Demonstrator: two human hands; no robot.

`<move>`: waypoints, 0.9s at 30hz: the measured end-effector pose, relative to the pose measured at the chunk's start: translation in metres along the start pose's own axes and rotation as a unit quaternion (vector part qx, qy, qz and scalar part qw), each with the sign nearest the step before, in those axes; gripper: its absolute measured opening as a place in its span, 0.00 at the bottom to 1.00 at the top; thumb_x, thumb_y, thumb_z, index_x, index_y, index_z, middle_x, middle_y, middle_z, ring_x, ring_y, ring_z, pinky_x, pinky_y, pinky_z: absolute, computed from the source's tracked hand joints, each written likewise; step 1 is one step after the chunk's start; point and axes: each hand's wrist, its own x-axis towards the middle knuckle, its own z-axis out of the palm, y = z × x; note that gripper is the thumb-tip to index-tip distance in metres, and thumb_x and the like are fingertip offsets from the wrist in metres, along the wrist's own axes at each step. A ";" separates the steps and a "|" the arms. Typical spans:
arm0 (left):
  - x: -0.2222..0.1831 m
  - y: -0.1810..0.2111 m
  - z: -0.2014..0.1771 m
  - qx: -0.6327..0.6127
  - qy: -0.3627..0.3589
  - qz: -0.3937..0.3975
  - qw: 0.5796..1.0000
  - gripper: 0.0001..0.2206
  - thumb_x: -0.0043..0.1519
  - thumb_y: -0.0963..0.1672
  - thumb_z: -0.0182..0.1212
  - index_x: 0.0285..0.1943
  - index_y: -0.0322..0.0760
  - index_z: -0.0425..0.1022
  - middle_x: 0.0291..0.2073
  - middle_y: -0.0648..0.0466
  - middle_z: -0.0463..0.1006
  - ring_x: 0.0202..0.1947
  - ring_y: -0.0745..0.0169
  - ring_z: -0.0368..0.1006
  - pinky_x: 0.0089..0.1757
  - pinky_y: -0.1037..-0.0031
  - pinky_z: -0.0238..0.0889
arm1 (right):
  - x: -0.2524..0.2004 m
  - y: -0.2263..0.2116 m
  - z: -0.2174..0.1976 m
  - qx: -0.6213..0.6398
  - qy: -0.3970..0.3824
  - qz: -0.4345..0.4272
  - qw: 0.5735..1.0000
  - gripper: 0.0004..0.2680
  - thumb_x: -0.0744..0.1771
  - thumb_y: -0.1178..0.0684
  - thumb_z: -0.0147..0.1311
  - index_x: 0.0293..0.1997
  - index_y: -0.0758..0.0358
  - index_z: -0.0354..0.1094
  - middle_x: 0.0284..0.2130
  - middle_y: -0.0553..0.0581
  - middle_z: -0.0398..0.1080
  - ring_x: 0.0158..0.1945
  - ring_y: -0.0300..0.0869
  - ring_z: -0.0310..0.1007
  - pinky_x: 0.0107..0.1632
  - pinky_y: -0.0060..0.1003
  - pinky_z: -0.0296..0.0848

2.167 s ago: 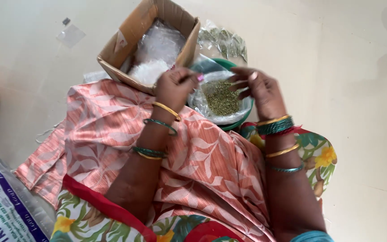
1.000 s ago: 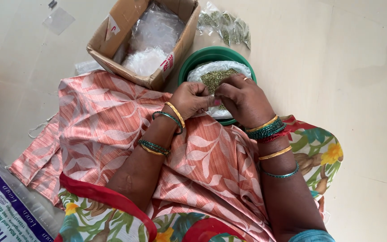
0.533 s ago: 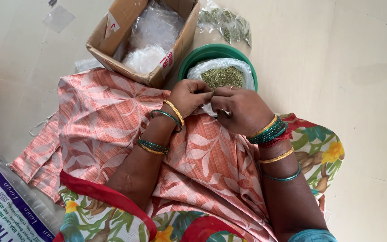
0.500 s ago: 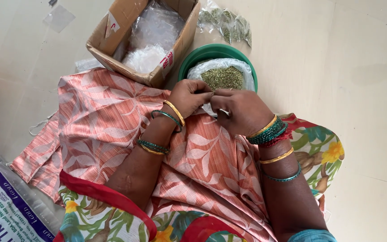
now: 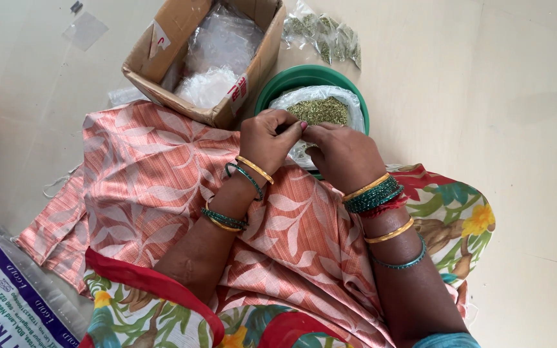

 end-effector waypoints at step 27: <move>0.000 -0.016 0.000 -0.008 -0.200 0.060 0.978 0.28 0.58 0.39 0.69 0.67 0.40 0.65 0.48 0.47 0.78 0.47 0.51 0.78 0.49 0.66 0.72 | -0.003 0.026 0.003 0.298 0.087 -0.048 0.949 0.07 0.67 0.65 0.54 0.48 0.66 0.73 0.39 0.55 0.74 0.43 0.36 0.74 0.47 0.31 0.74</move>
